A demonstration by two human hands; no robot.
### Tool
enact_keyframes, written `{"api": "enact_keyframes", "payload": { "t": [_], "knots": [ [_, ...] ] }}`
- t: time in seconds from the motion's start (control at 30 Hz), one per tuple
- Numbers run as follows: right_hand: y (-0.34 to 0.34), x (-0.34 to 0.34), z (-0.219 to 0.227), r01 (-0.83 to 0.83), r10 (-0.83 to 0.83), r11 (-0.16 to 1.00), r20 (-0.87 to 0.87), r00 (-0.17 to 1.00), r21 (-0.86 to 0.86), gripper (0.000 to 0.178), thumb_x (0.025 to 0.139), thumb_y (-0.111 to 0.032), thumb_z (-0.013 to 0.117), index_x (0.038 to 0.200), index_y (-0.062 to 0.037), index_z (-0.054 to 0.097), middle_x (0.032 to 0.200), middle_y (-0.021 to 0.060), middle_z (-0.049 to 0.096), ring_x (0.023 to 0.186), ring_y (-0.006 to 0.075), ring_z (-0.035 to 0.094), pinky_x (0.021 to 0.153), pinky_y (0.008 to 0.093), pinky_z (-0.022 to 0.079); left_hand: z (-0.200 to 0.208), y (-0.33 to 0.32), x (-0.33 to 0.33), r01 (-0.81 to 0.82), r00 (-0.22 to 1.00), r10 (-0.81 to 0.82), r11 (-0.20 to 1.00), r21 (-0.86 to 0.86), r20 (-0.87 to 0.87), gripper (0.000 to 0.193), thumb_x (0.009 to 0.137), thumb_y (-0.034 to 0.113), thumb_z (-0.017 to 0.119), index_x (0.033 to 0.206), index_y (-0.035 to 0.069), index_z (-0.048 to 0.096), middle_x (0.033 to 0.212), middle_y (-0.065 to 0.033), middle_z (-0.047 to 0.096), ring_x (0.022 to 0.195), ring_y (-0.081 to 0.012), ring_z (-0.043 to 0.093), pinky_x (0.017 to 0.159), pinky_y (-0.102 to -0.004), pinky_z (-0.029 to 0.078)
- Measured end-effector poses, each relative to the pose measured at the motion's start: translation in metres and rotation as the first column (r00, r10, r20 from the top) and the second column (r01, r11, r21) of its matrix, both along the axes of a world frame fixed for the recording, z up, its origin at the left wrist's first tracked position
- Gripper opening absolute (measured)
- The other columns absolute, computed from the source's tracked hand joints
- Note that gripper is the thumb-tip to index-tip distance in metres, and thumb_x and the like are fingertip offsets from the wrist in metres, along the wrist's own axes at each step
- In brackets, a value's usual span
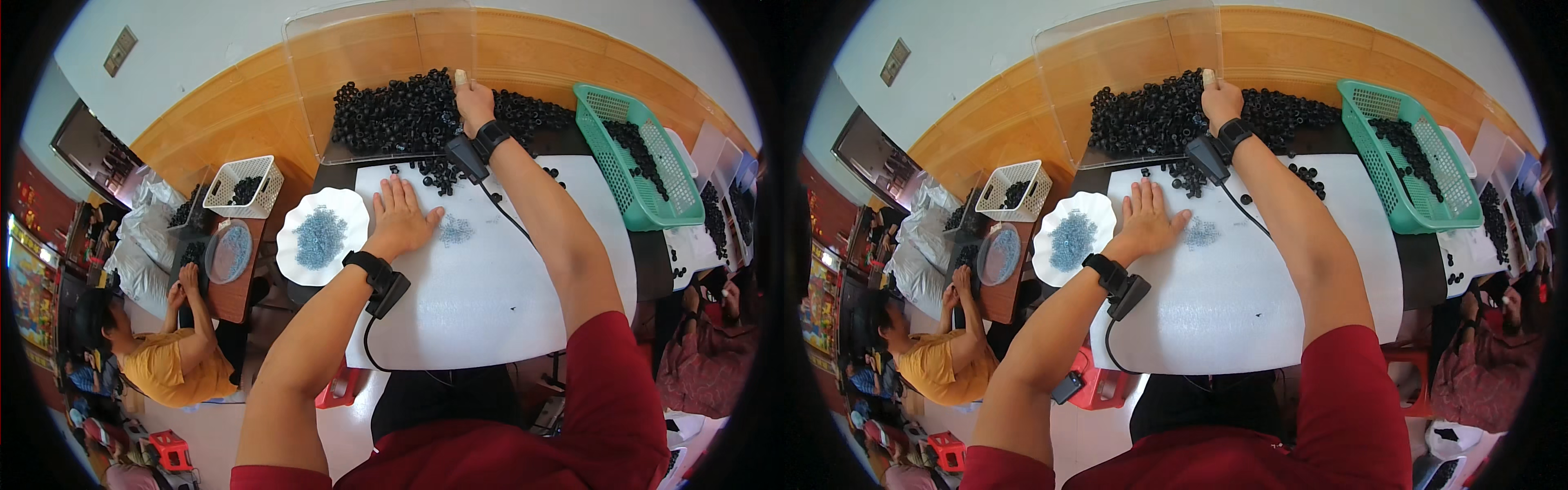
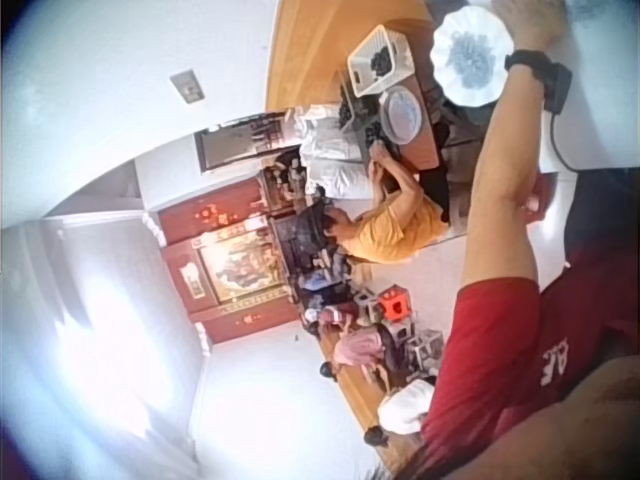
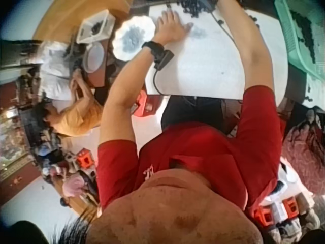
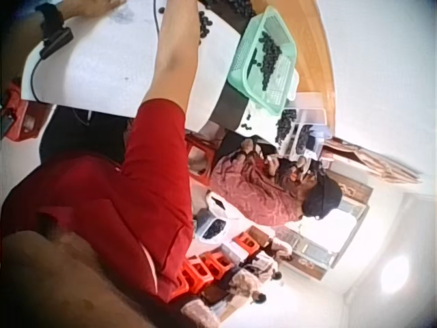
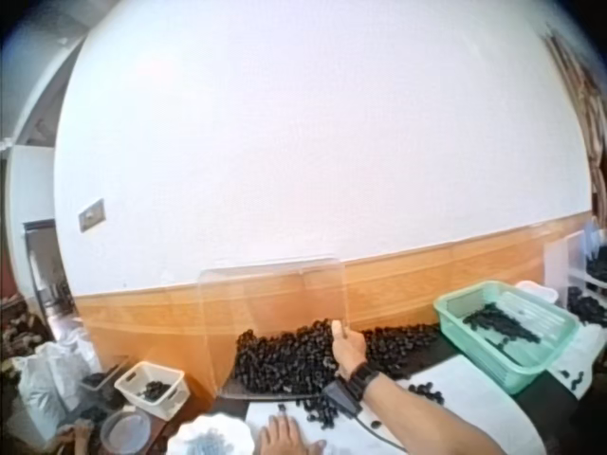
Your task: The person picks up a black plastic component and a spring, inserts the spring, and then presses a small white button into the assembly before placing it on the table.
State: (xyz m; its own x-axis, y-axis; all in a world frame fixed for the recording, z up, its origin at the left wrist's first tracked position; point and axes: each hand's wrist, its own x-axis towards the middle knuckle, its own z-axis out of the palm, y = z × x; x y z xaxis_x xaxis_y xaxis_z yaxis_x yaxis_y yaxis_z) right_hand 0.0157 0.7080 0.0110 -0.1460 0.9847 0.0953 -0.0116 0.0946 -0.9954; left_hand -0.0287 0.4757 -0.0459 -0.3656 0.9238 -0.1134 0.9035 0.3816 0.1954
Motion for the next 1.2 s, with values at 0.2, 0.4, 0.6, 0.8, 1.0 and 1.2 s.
{"api": "enact_keyframes", "payload": {
  "t": [0.2,0.4,0.6,0.8,1.0,1.2],
  "knots": [
    [-0.003,0.006,0.003,-0.025,0.024,0.999,-0.015,1.000,-0.032,0.039,0.095,-0.034,0.054,0.097,0.0037,0.064,0.087,0.0147,0.065,0.080,0.0244,0.061,0.071,0.0371,0.046,0.002,0.002,-0.003,0.000,1.000,0.000,1.000,-0.011,0.012,0.096,0.089,0.064,0.032,0.144,-0.010,0.008,0.152,-0.0287,0.002,0.142,-0.0406,-0.005,0.114,-0.0488,-0.001],
    [0.005,0.008,-0.001,0.023,-0.023,1.000,0.002,1.000,0.004,0.041,0.093,-0.036,0.057,0.092,0.0042,0.062,0.084,0.0143,0.064,0.078,0.0245,0.060,0.069,0.0381,0.045,0.006,0.004,-0.002,0.015,1.000,-0.015,1.000,0.003,0.003,0.090,0.092,0.059,0.031,0.145,-0.010,0.008,0.153,-0.0279,0.001,0.142,-0.0404,-0.005,0.113,-0.0498,-0.002],
    [0.006,0.007,-0.003,0.032,-0.033,0.999,0.012,0.999,0.041,0.041,0.093,-0.036,0.056,0.091,0.0043,0.063,0.082,0.0156,0.065,0.076,0.0257,0.060,0.069,0.0384,0.045,0.004,0.008,-0.009,0.017,1.000,-0.017,1.000,0.014,0.003,0.090,0.092,0.059,0.032,0.145,-0.010,0.008,0.153,-0.0274,0.002,0.143,-0.0399,-0.005,0.114,-0.0497,-0.001],
    [0.006,0.005,-0.007,0.030,-0.031,0.994,0.012,0.999,0.107,0.042,0.093,-0.038,0.055,0.090,0.0030,0.063,0.080,0.0157,0.065,0.076,0.0256,0.061,0.068,0.0385,0.045,0.002,0.013,-0.014,0.038,0.999,-0.039,0.999,0.032,0.023,0.092,0.090,0.060,0.034,0.145,-0.010,0.009,0.153,-0.0268,0.002,0.143,-0.0395,-0.005,0.114,-0.0494,-0.002],
    [-0.004,-0.003,-0.005,0.073,-0.071,0.979,-0.014,0.997,0.191,0.038,0.092,-0.034,0.056,0.088,0.0036,0.062,0.079,0.0164,0.064,0.075,0.0266,0.061,0.068,0.0391,0.045,0.003,0.017,-0.017,0.040,0.999,-0.039,0.999,-0.005,0.037,0.095,0.089,0.062,0.035,0.145,-0.009,0.009,0.153,-0.0265,0.001,0.143,-0.0393,-0.006,0.114,-0.0484,-0.002],
    [0.001,-0.005,-0.011,0.063,-0.080,0.979,0.078,0.994,0.195,0.031,0.093,-0.026,0.052,0.095,0.0031,0.062,0.086,0.0178,0.065,0.081,0.0312,0.062,0.070,0.0404,0.046,0.003,0.017,-0.017,0.040,0.998,-0.040,0.999,0.009,0.047,0.095,0.088,0.063,0.035,0.145,-0.009,0.009,0.154,-0.0261,0.001,0.143,-0.0393,-0.006,0.114,-0.0480,-0.002]
  ]
}}
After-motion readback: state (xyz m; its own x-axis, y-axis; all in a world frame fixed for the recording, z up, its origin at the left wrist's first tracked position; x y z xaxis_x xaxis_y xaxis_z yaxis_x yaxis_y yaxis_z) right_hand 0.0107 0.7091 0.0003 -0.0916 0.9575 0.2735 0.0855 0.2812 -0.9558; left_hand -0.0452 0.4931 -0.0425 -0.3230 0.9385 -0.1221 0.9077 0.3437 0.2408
